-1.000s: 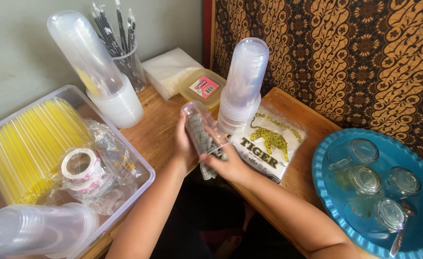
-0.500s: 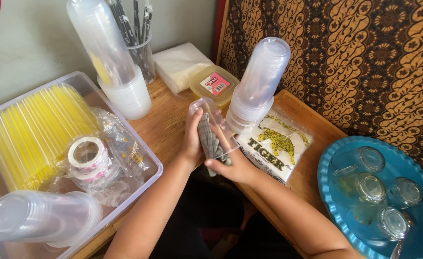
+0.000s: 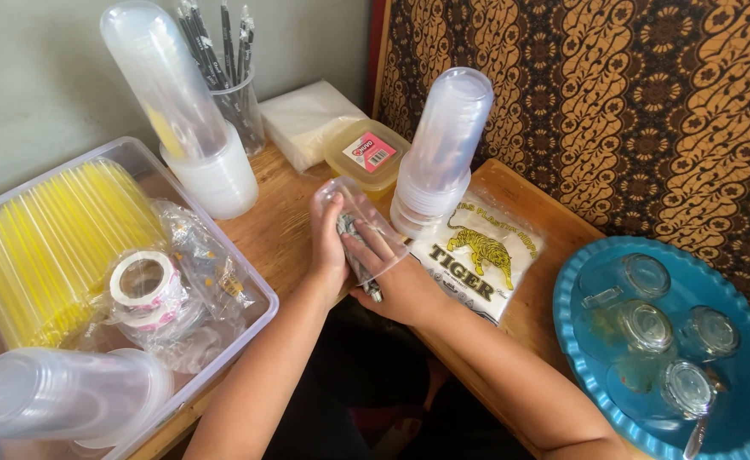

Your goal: Cleaning plastic cups with a cloth and stacking them on a table

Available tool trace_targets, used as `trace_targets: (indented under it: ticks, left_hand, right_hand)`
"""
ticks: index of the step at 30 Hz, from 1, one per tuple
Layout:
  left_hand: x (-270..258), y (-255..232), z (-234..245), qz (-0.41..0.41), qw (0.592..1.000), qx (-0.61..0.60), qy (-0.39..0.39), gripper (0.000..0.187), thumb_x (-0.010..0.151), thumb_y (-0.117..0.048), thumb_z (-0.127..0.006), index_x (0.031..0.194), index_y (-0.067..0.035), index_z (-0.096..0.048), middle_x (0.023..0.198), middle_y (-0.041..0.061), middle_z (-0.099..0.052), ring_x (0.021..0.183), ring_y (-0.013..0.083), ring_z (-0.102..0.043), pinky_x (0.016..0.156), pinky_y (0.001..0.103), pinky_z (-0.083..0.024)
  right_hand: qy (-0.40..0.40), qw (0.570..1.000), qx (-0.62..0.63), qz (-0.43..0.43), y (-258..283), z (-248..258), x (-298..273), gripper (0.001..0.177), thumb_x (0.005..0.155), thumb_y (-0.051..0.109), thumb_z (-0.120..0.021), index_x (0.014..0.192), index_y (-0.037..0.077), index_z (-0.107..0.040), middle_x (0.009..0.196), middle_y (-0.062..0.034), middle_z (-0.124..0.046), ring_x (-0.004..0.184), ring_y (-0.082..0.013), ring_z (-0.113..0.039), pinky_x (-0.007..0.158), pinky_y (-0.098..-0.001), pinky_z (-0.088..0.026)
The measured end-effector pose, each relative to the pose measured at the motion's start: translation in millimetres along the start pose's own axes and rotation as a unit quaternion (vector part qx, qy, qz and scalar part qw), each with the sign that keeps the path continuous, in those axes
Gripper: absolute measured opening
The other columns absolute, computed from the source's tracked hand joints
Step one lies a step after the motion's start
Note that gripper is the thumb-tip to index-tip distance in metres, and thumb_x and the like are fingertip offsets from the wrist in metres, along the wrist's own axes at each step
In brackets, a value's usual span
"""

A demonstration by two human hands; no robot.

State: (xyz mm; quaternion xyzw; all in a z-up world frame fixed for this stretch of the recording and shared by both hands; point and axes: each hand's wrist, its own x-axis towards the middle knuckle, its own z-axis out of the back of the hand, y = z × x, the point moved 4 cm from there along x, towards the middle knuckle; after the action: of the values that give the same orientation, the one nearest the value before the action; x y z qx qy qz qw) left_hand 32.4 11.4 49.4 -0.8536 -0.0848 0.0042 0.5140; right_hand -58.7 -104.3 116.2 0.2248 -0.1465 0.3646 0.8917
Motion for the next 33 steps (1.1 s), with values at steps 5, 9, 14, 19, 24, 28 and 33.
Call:
trace_targets:
  ticks: [5, 9, 14, 19, 24, 28, 33]
  left_hand:
    - [1.5, 2.3, 9.2, -0.01, 0.996, -0.075, -0.055, 0.053, 0.096, -0.05, -0.058, 0.137, -0.023, -0.039, 0.113, 0.021, -0.069, 0.09, 0.0315, -0.074, 0.08, 0.04, -0.063]
    - [3.4, -8.8, 12.8, -0.083, 0.993, -0.054, -0.069, 0.061, 0.094, -0.053, -0.062, 0.141, -0.023, -0.034, 0.118, 0.021, -0.067, 0.097, 0.0346, -0.074, 0.083, 0.046, -0.064]
    - [-9.5, -33.4, 5.9, -0.217, 0.97, -0.001, -0.109, 0.061, 0.098, -0.038, -0.063, 0.145, -0.021, -0.029, 0.141, 0.018, -0.044, 0.122, 0.0329, -0.061, 0.099, 0.049, -0.059]
    - [5.9, -15.6, 35.2, -0.295, 0.945, 0.077, -0.116, 0.078, 0.095, -0.037, -0.068, 0.153, -0.019, -0.019, 0.152, 0.016, -0.027, 0.134, 0.0307, -0.05, 0.114, 0.048, -0.048]
    - [-6.8, -25.0, 15.1, -0.303, 0.951, 0.02, -0.061, 0.087, 0.092, -0.07, -0.048, 0.154, -0.017, -0.018, 0.138, 0.014, -0.049, 0.12, 0.0226, -0.06, 0.094, 0.035, -0.058]
    - [-16.0, -19.0, 5.1, -0.389, 0.912, 0.127, 0.004, 0.098, 0.09, -0.076, -0.051, 0.15, -0.003, -0.026, 0.139, 0.023, -0.049, 0.128, 0.031, -0.053, 0.108, 0.044, -0.047]
    - [-45.3, -35.6, -29.2, -0.439, 0.812, 0.347, 0.164, 0.088, 0.05, -0.055, -0.093, 0.115, -0.005, -0.064, 0.097, 0.015, -0.066, 0.091, 0.0355, -0.069, 0.084, 0.045, -0.056]
  right_hand:
    - [0.069, 0.99, 0.117, -0.029, 26.3, 60.0, 17.0, 0.074, 0.077, 0.02, -0.077, 0.144, 0.005, -0.048, 0.145, -0.0261, -0.048, 0.125, -0.0521, -0.053, 0.101, -0.0567, -0.052]
    - [0.206, 0.958, 0.162, -0.12, -13.9, 35.1, -11.2, 0.07, 0.077, 0.022, -0.075, 0.142, 0.017, -0.052, 0.151, -0.0139, -0.045, 0.117, -0.0481, -0.061, 0.096, -0.057, -0.056]
    - [0.28, 0.935, 0.171, -0.137, -6.6, 66.4, -9.4, 0.057, 0.076, 0.012, -0.07, 0.132, 0.008, -0.06, 0.138, -0.0188, -0.056, 0.115, -0.0478, -0.064, 0.094, -0.0568, -0.058]
    - [0.275, 0.939, 0.171, -0.114, 20.5, 117.7, -12.0, 0.05, 0.075, 0.007, -0.068, 0.125, 0.004, -0.064, 0.127, -0.0209, -0.064, 0.111, -0.0481, -0.067, 0.088, -0.058, -0.059]
    - [0.109, 0.966, 0.231, -0.023, 31.3, 155.9, -19.1, 0.047, 0.076, 0.002, -0.07, 0.122, 0.003, -0.062, 0.126, -0.021, -0.064, 0.113, -0.0462, -0.067, 0.09, -0.0562, -0.056]
    - [-0.042, 0.976, 0.211, -0.024, 16.5, 145.7, -21.8, 0.05, 0.077, 0.002, -0.072, 0.125, 0.008, -0.062, 0.13, -0.0191, -0.062, 0.117, -0.0451, -0.065, 0.095, -0.0569, -0.052]
    - [-0.152, 0.977, 0.141, -0.049, 9.3, 137.9, -23.5, 0.053, 0.08, 0.007, -0.073, 0.131, 0.016, -0.061, 0.14, -0.013, -0.056, 0.122, -0.0397, -0.062, 0.098, -0.0535, -0.052]
